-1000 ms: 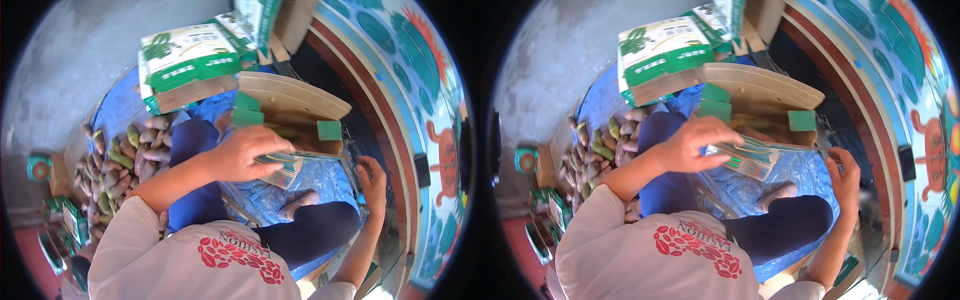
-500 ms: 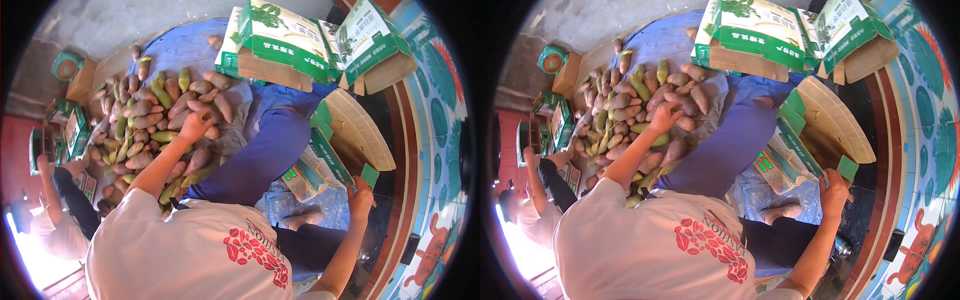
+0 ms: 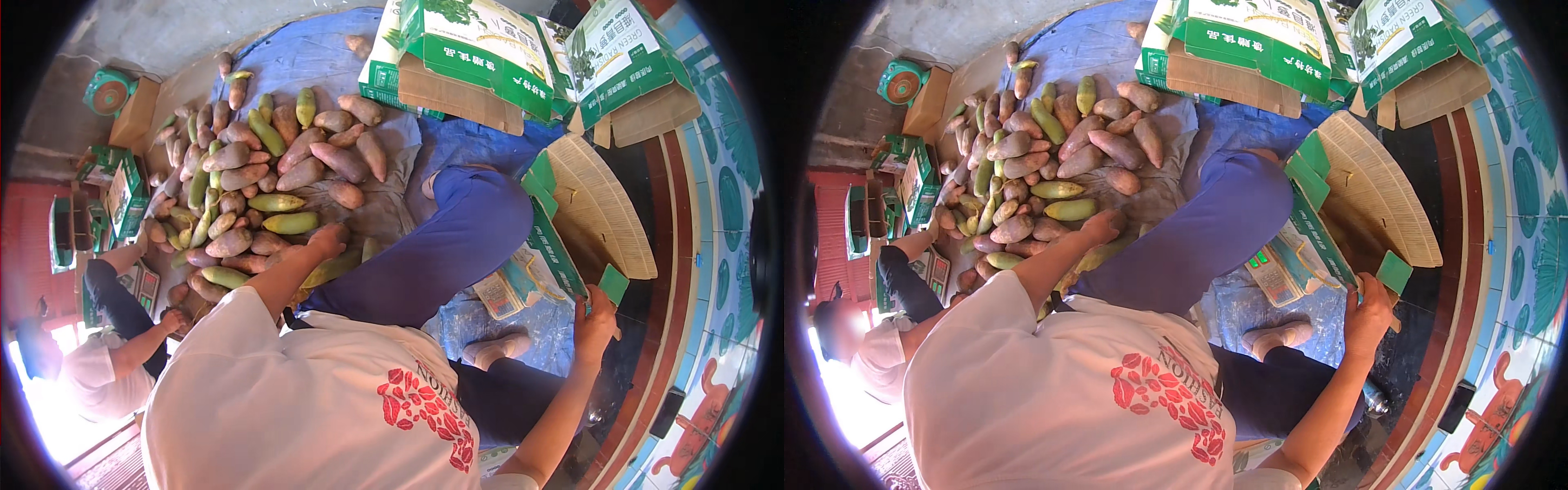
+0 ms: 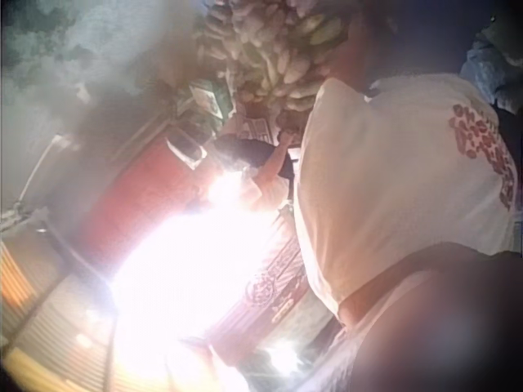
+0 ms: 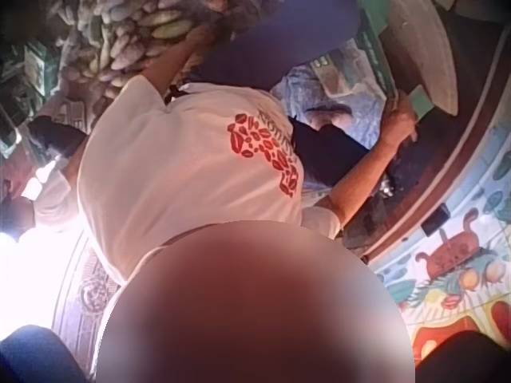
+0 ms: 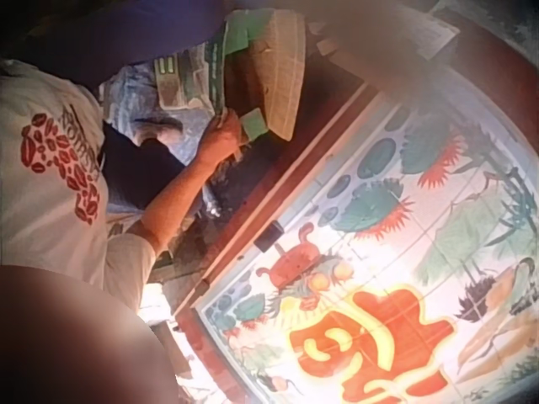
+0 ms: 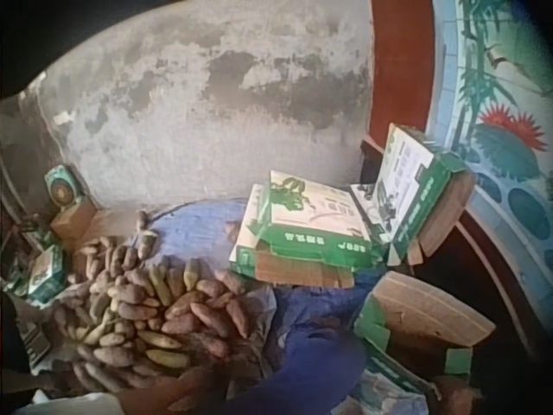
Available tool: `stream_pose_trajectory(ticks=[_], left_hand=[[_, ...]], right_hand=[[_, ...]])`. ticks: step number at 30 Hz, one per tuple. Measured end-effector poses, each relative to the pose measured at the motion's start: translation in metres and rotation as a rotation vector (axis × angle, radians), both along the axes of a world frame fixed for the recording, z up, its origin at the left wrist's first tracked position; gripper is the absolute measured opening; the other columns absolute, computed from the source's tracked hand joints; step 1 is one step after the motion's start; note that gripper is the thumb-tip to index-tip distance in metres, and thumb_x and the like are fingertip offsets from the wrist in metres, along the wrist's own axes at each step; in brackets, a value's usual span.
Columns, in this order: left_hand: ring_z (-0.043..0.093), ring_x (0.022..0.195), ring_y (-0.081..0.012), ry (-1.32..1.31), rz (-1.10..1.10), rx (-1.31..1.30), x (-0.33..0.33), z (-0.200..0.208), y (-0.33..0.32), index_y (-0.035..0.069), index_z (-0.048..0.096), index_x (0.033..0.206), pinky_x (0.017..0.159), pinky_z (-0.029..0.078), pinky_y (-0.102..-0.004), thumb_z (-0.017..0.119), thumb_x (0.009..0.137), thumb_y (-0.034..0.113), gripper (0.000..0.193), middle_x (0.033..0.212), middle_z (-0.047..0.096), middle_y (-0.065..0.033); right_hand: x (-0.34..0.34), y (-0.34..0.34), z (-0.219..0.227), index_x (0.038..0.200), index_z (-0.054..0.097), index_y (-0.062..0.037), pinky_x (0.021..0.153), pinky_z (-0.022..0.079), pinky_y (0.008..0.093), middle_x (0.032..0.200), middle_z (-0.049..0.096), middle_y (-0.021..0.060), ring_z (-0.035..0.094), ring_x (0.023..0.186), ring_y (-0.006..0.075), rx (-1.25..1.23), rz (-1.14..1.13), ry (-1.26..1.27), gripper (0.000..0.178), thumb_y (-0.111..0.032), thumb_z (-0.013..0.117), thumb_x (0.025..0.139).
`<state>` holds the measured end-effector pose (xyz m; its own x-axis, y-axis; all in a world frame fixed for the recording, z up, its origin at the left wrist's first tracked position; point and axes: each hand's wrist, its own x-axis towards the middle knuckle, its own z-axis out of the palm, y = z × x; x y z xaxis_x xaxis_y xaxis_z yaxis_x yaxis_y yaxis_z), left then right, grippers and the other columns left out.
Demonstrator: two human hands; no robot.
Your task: The recorder and another person are sorting and packing long vegetables into cardboard boxes while squatting on the floor.
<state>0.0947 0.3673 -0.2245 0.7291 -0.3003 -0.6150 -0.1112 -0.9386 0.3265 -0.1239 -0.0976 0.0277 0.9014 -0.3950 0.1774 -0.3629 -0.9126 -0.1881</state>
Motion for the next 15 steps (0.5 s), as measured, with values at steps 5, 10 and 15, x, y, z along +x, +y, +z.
stream_pose_trajectory(ticks=[5, 10, 15], left_hand=[[0.047, 0.116, -0.0329, -0.119, -0.067, 0.053, 0.021, -0.01, -0.019, 0.012, 0.046, 0.126, 0.097, 0.04, -0.0398, 0.066, 0.076, 0.028, 0.056, 0.123, 0.048, -0.0147], [0.043, 0.121, -0.0318, -0.136, -0.062, 0.103, 0.049, -0.005, -0.045, 0.014, 0.044, 0.127, 0.098, 0.04, -0.0411, 0.067, 0.076, 0.027, 0.058, 0.129, 0.043, -0.0114], [0.032, 0.13, -0.028, -0.15, -0.297, 0.243, 0.074, -0.024, -0.06, 0.017, 0.044, 0.127, 0.101, 0.036, -0.0468, 0.062, 0.079, 0.021, 0.052, 0.137, 0.035, -0.0097]], right_hand=[[0.001, 0.0, -0.001, 0.095, 0.06, -0.0058, 0.073, 0.047, 0.0416, 0.089, 0.062, 0.0142, 0.06, 0.083, 0.0344, -0.004, -0.017, -0.009, 0.025, -0.004, 0.068, 0.072], [0.001, 0.0, 0.001, 0.098, 0.059, -0.0072, 0.075, 0.045, 0.0434, 0.09, 0.061, 0.014, 0.058, 0.085, 0.0348, 0.002, -0.026, 0.031, 0.034, 0.0, 0.068, 0.067], [0.01, 0.005, 0.006, 0.097, 0.06, -0.0042, 0.076, 0.046, 0.0415, 0.09, 0.062, 0.0144, 0.06, 0.086, 0.0339, 0.032, -0.063, 0.062, 0.025, 0.0, 0.063, 0.072]])
